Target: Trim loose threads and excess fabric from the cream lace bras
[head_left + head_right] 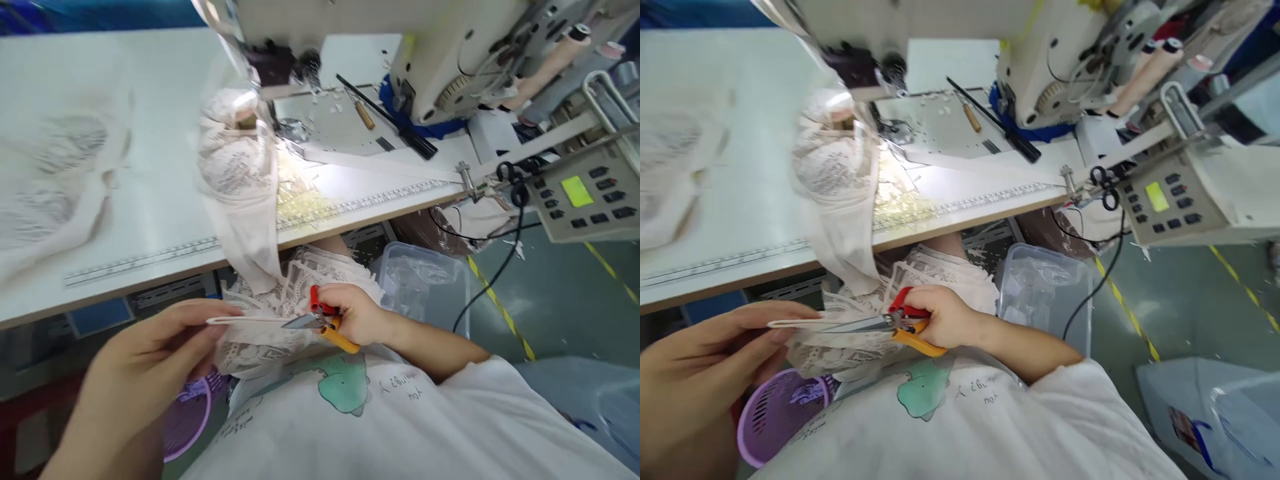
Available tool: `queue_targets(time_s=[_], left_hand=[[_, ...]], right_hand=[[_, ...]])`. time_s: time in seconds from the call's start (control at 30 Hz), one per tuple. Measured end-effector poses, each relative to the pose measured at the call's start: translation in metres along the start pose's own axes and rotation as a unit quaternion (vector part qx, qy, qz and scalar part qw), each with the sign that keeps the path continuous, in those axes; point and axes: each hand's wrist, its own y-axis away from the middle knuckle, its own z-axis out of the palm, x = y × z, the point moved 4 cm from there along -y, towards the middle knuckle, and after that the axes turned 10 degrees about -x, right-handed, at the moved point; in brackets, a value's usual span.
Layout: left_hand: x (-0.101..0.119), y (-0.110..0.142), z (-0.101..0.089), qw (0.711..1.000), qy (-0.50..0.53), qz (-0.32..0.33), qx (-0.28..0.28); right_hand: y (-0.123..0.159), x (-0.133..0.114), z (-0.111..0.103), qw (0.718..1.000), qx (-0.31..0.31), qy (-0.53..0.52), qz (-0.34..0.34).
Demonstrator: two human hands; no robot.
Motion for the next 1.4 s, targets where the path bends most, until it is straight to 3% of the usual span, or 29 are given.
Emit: queue_targets(time_s=[0.17,0.37,0.53,0.63,0.7,0.8,0.9,1.07,1.27,1.4], left_hand=[[0.008,-0.009,0.006,0.991,0.110,-0.015,-0.073],[0.011,-0.012,0.015,0.984,0.159,0.005,-0.077],[0.019,-0.015,0.024,0.990,0.065,0.122,-0.010],[0.027,-0.014,0.029,0.968,-0.011,0.241,0.068],[0.030,-0.016,0.036,0.960,-0.035,0.268,0.067],[0.030,-0.020,0.047,0.971,-0.039,0.234,0.026],[0.032,-0.022,0.053,0.970,-0.034,0.239,0.033],[0.031,-0.025,0.062,0.967,-0.032,0.250,0.041],[0.033,-0.029,0.067,0.968,-0.040,0.248,0.013],[0.031,-0.032,0.066,0.980,0.044,0.195,-0.011]], right_hand=[[0.004,-0.001,0.002,1.000,-0.013,-0.008,0.025],[0.011,0.003,0.002,1.000,-0.002,0.004,0.030],[0.017,0.008,0.000,0.999,0.009,0.024,0.024],[0.021,0.012,-0.001,0.999,0.007,0.036,0.031],[0.023,0.016,-0.002,0.998,0.000,0.045,0.045],[0.025,0.019,-0.009,0.996,-0.019,0.062,0.067],[0.022,0.014,-0.021,0.995,-0.029,0.047,0.080],[0.003,-0.008,-0.039,0.996,0.025,-0.043,0.076],[-0.024,-0.026,-0.037,0.994,0.054,-0.090,0.041],[-0.032,-0.030,-0.033,0.993,0.076,-0.083,0.017]])
